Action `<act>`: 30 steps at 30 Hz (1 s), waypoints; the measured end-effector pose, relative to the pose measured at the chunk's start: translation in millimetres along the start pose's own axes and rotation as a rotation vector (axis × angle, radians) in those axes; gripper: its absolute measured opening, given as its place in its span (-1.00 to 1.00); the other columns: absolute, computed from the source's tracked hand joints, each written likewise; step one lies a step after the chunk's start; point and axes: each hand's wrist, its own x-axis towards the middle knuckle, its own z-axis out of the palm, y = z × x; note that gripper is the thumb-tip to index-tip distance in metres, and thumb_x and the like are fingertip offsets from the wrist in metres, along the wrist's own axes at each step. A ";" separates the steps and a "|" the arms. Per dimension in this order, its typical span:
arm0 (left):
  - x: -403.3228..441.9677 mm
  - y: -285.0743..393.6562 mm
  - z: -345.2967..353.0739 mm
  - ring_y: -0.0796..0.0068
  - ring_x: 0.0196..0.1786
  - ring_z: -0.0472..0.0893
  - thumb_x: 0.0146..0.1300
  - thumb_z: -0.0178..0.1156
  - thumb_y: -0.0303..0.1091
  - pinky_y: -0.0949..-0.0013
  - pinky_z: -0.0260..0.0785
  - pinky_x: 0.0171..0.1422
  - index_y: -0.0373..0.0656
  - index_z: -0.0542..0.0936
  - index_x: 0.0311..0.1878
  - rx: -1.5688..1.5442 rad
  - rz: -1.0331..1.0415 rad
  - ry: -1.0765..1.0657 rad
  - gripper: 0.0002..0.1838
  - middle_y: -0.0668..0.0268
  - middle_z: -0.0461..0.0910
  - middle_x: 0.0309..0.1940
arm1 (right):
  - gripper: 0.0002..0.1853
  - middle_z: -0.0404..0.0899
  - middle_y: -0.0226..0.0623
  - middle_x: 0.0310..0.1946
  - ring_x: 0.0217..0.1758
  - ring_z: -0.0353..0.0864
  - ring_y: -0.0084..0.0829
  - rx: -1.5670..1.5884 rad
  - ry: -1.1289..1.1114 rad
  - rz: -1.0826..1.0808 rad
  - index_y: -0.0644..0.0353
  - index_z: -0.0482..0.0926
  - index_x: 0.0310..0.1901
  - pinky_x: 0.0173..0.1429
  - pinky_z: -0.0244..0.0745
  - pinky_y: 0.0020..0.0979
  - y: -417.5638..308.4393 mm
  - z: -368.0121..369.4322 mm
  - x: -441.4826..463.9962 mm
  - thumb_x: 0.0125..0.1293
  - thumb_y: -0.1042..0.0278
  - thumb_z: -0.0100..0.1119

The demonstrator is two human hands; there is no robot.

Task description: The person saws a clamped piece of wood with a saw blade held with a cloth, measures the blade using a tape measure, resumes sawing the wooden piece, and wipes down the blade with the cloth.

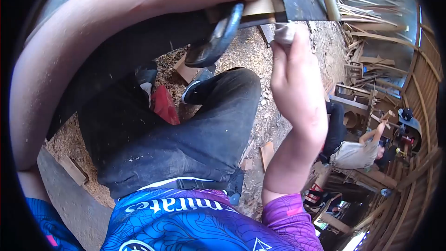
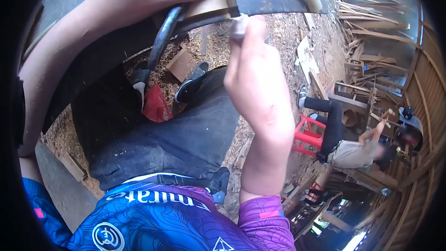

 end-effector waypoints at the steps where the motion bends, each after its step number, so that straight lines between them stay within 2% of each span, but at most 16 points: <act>1: 5.0 -3.6 -1.6 0.48 -0.34 0.74 0.38 0.31 -0.38 0.43 0.63 -0.20 -0.26 0.79 -0.13 -0.024 -0.064 -0.038 -0.83 0.18 0.80 -0.31 | -0.83 0.61 0.22 -0.36 -0.33 0.65 0.25 -0.024 0.028 -0.010 0.30 0.32 0.05 -0.32 0.46 0.13 -0.8 4.2 -2.5 0.53 0.51 0.05; 2: 7.1 -7.4 -4.2 0.49 -0.34 0.74 0.38 0.31 -0.38 0.44 0.63 -0.21 -0.23 0.80 -0.13 -0.050 -0.131 -0.068 -0.84 0.19 0.80 -0.31 | -0.81 0.61 0.23 -0.34 -0.32 0.65 0.26 -0.052 0.051 -0.027 0.31 0.32 0.07 -0.31 0.47 0.13 -0.6 8.9 -7.0 0.53 0.51 0.05; 3: 10.1 1.6 -26.6 0.51 -0.33 0.74 0.39 0.30 -0.37 0.43 0.62 -0.20 -0.21 0.81 -0.16 -0.202 -0.164 -0.243 -0.84 0.20 0.80 -0.32 | -0.77 0.61 0.27 -0.30 -0.26 0.66 0.28 -0.057 0.044 -0.076 0.32 0.32 0.13 -0.28 0.47 0.14 3.3 5.3 -20.8 0.53 0.51 0.04; 4: 14.5 18.7 -15.3 0.41 -0.29 0.77 0.34 0.31 -0.35 0.36 0.64 -0.14 -0.23 0.80 -0.18 -0.014 -0.342 -0.186 -0.83 0.17 0.80 -0.31 | -0.72 0.61 0.29 -0.26 -0.24 0.64 0.32 0.009 0.004 -0.010 0.31 0.31 0.19 -0.27 0.45 0.17 4.3 4.8 -35.6 0.53 0.52 0.04; 6: -7.3 3.4 -7.4 0.30 -0.23 0.79 0.28 0.32 -0.32 0.29 0.64 -0.07 -0.27 0.78 -0.21 0.010 0.048 0.080 -0.80 0.12 0.79 -0.30 | -0.71 0.61 0.29 -0.25 -0.25 0.63 0.34 0.104 0.016 0.023 0.32 0.31 0.19 -0.25 0.44 0.18 -1.7 5.0 -50.5 0.51 0.53 0.04; 7: -6.2 -1.9 -6.5 0.22 -0.19 0.80 0.24 0.34 -0.31 0.26 0.63 -0.02 -0.27 0.78 -0.21 0.031 0.041 0.078 -0.79 0.10 0.79 -0.29 | -0.74 0.61 0.29 -0.27 -0.24 0.63 0.35 0.046 0.020 0.046 0.33 0.31 0.16 -0.24 0.45 0.17 -7.5 -0.3 -49.6 0.51 0.54 0.02; 10: -6.9 1.0 -5.1 0.31 -0.25 0.78 0.27 0.32 -0.33 0.31 0.61 -0.08 -0.24 0.78 -0.22 -0.011 0.014 0.068 -0.82 0.13 0.79 -0.32 | -0.78 0.61 0.26 -0.32 -0.26 0.64 0.33 0.010 0.033 -0.081 0.33 0.32 0.13 -0.25 0.45 0.16 5.0 4.2 -10.2 0.53 0.53 0.01; 12: 2.3 -8.2 -5.1 0.35 -0.29 0.75 0.30 0.29 -0.36 0.32 0.58 -0.12 -0.25 0.78 -0.21 -0.050 0.087 -0.015 -0.83 0.15 0.77 -0.35 | -0.79 0.61 0.26 -0.32 -0.29 0.63 0.31 0.019 0.020 0.001 0.32 0.32 0.11 -0.27 0.44 0.16 -0.2 3.7 -4.3 0.53 0.53 0.02; 14: 6.2 -21.2 2.9 0.30 -0.26 0.76 0.30 0.30 -0.34 0.30 0.59 -0.10 -0.26 0.77 -0.22 -0.014 -0.074 -0.022 -0.81 0.13 0.77 -0.33 | -0.77 0.60 0.13 -0.21 -0.16 0.64 0.27 0.007 0.023 0.019 0.30 0.39 0.15 -0.13 0.49 0.01 1.1 7.1 -19.1 0.52 0.57 0.01; 15: 2.2 -12.7 -1.3 0.27 -0.24 0.77 0.30 0.30 -0.32 0.29 0.60 -0.08 -0.26 0.77 -0.22 0.017 -0.033 -0.006 -0.80 0.12 0.77 -0.31 | -0.76 0.61 0.20 -0.36 -0.34 0.60 0.33 -0.035 0.038 -0.049 0.30 0.32 0.14 -0.30 0.41 0.18 5.6 7.2 -34.3 0.52 0.53 0.03; 18: -0.1 -6.1 -13.4 0.21 -0.14 0.79 0.29 0.31 -0.27 0.27 0.63 0.02 -0.25 0.78 -0.20 -0.064 -0.032 -0.042 -0.77 0.11 0.78 -0.24 | -0.71 0.61 0.24 -0.36 -0.28 0.65 0.33 0.098 -0.054 0.079 0.32 0.29 0.19 -0.29 0.45 0.17 0.4 -3.9 -65.0 0.50 0.59 0.02; 19: -3.6 -2.4 -12.1 0.21 -0.14 0.79 0.29 0.32 -0.27 0.27 0.62 0.03 -0.25 0.78 -0.19 -0.029 -0.035 0.013 -0.77 0.11 0.78 -0.23 | -0.72 0.61 0.26 -0.36 -0.26 0.67 0.33 0.114 -0.064 0.130 0.31 0.29 0.17 -0.30 0.47 0.14 -2.3 -7.1 -62.6 0.50 0.62 0.02; 20: -6.5 3.1 -7.4 0.22 -0.13 0.78 0.30 0.32 -0.27 0.27 0.61 0.03 -0.25 0.78 -0.17 0.005 -0.033 0.046 -0.77 0.11 0.78 -0.22 | -0.75 0.61 0.25 -0.40 -0.33 0.65 0.31 0.055 -0.028 0.016 0.31 0.30 0.15 -0.34 0.45 0.15 1.5 -6.0 -51.3 0.51 0.59 0.02; 24: 6.9 -19.6 4.7 0.22 -0.20 0.75 0.29 0.33 -0.31 0.27 0.59 -0.01 -0.29 0.77 -0.18 -0.024 0.101 0.022 -0.78 0.11 0.76 -0.26 | -0.78 0.59 0.24 -0.42 -0.38 0.61 0.30 -0.110 0.001 -0.005 0.29 0.31 0.14 -0.37 0.41 0.16 -1.9 -4.3 -7.1 0.54 0.53 0.00; 26: 5.8 -23.1 6.6 0.42 -0.37 0.61 0.31 0.37 -0.28 0.32 0.43 -0.20 -0.31 0.76 -0.24 0.021 0.051 0.064 -0.77 0.26 0.61 -0.45 | -0.79 0.58 0.24 -0.44 -0.36 0.62 0.30 -0.025 -0.094 0.013 0.30 0.33 0.13 -0.36 0.41 0.15 1.9 -13.7 -27.5 0.54 0.54 -0.01; 30: 4.6 -33.1 9.9 0.34 -0.32 0.70 0.25 0.37 -0.30 0.30 0.55 -0.14 -0.30 0.77 -0.23 0.063 0.155 0.130 -0.78 0.19 0.67 -0.39 | -0.73 0.60 0.28 -0.42 -0.37 0.64 0.31 -0.036 -0.144 0.158 0.34 0.32 0.19 -0.34 0.44 0.16 -2.2 -38.9 -83.1 0.54 0.52 0.00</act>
